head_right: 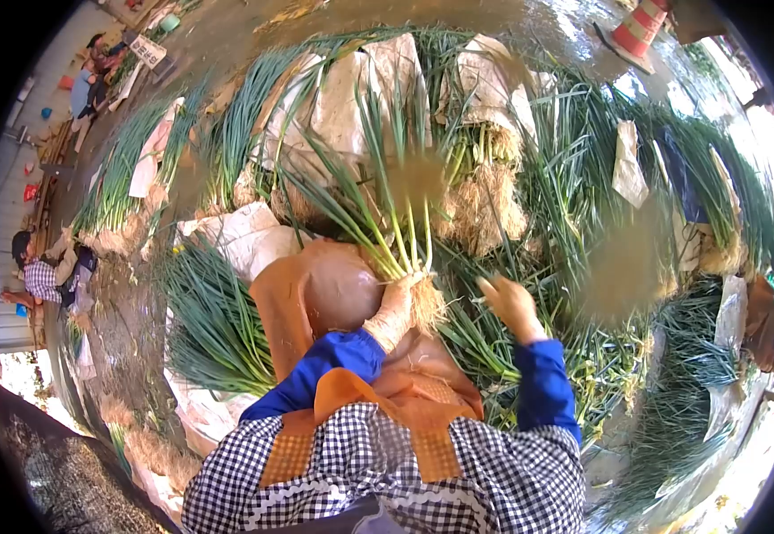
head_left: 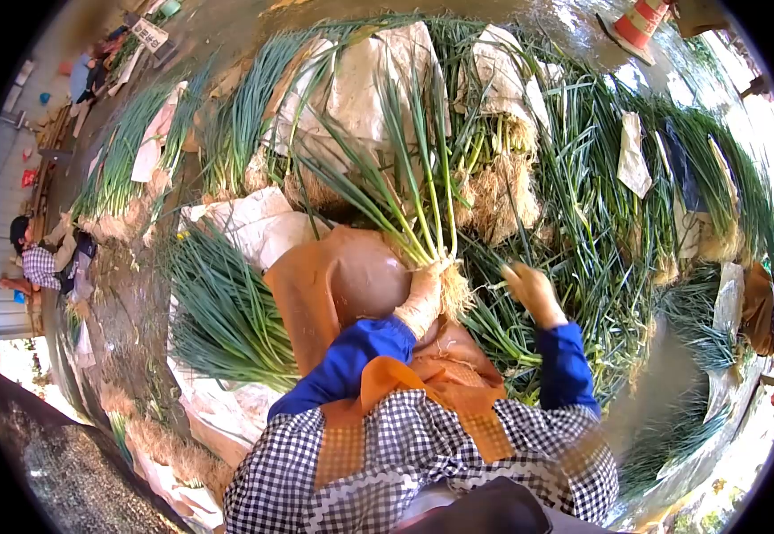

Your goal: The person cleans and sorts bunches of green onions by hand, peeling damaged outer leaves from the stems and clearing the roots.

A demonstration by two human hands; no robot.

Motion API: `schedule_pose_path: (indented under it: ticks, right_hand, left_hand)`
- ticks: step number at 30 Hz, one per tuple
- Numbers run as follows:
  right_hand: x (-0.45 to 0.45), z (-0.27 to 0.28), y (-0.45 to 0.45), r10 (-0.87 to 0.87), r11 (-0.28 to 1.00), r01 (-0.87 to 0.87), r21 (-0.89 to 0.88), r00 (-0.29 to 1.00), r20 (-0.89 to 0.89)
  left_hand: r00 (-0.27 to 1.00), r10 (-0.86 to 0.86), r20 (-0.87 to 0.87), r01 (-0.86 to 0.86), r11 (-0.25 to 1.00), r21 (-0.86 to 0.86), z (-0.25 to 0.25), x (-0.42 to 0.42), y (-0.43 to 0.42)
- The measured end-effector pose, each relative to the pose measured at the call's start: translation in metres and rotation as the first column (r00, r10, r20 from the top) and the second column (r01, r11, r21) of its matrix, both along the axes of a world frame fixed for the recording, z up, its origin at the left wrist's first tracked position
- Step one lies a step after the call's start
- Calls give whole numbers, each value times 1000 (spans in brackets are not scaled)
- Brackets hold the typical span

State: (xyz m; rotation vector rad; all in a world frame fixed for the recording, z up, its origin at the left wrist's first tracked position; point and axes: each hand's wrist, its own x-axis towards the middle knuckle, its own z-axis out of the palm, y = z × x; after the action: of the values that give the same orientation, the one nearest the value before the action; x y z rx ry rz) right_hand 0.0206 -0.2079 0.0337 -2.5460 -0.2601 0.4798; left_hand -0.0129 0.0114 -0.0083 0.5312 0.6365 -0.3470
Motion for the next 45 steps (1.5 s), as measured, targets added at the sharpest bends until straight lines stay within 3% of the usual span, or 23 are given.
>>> schedule_pose_path:
  ticks: [3, 6, 7, 10, 13, 14, 17, 21, 23, 24, 25, 27, 29, 31, 32, 33, 34, 36, 37, 38, 39, 41, 45]
  right_hand:
    - [23, 19, 71, 29, 960, -19, 278, 999, -32]
    - [35, 8, 90, 555, 783, -621, -37, 671, 492]
    - [25, 11, 89, 269, 849, -262, 460, 962, 50]
    - [26, 42, 55, 327, 409, 161, 898, 893, -309]
    - [50, 6, 58, -121, 812, 211, 544, 973, -197]
    - [58, -36, 56, -1, 877, 160, 454, 944, -330]
    - [46, -42, 104, 202, 474, 358, 804, 845, -495]
    - [52, -52, 125, 255, 699, 0, 715, 934, -249]
    - [36, -61, 132, 19, 465, 379, 800, 900, -436]
    - [30, -30, 125, -44, 933, 78, 351, 994, -102]
    - [21, -55, 112, 40, 888, -175, 426, 951, 307]
    - [5, -41, 94, -209, 651, 358, 669, 932, -295]
    - [-1, -5, 41, -246, 834, 243, 495, 967, -59]
    - [10, -9, -23, -134, 694, 522, 497, 771, -623]
    - [14, -19, -24, -144, 986, 158, 46, 964, -223]
    - [16, -13, -12, 133, 835, -46, -548, 984, 120]
    - [17, -5, 0, 64, 992, -20, -128, 936, 345]
    - [25, 41, 66, 91, 965, -120, 234, 988, 128]
    - [29, 45, 90, 240, 919, -300, 255, 940, 241]
    - [38, 50, 113, 409, 873, -461, 160, 870, 276]
    - [48, 30, 130, 528, 824, -565, 47, 796, 296]
    - [63, 34, 154, 707, 681, -685, -260, 707, -9]
    - [64, 38, 125, 609, 710, -666, 227, 743, 278]
  left_hand:
    - [988, 125, 93, -132, 988, 78, -32, -3, -7]
    - [987, 131, 90, -129, 991, -32, -54, -5, -2]
    - [986, 135, 95, -133, 991, -28, -51, -3, 2]
    - [994, 22, 108, -2, 983, -183, -21, -8, 12]
    - [995, 54, 83, -35, 977, -210, 8, -10, 9]
    - [997, 62, 40, -52, 976, -213, 0, -11, 8]
    - [996, 42, 80, -30, 988, -151, -14, -12, 7]
    - [995, 94, 28, -91, 992, -85, -2, -11, 6]
    - [991, 129, -22, -129, 992, 14, 1, -10, 4]
    - [990, 138, -8, -138, 990, 13, -1, -10, 5]
    - [989, 146, 10, -146, 989, 13, -3, -8, 5]
    - [986, 167, -6, -167, 986, -2, -10, -6, 4]
    - [994, 112, 4, -111, 991, -74, -27, -5, 5]
    - [988, 156, 11, -157, 987, 36, -18, -5, -4]
    - [992, 118, 33, -120, 989, 83, -15, -3, -8]
    - [996, 77, 49, -83, 987, 134, -10, -5, -10]
    - [997, 31, 75, -39, 994, 102, -4, -8, -12]
    - [993, 13, 116, -34, 983, 182, -30, -9, -20]
    - [999, -46, 29, 44, 998, 50, -31, -7, -18]
    - [999, -18, 27, 3, 881, 473, -32, -4, -23]
    - [999, -12, 35, -6, 879, 478, -37, -1, -22]
    - [732, -649, -210, 241, -42, 970, -53, 0, -15]
    - [909, -391, -148, 306, 382, 872, -34, -4, -17]
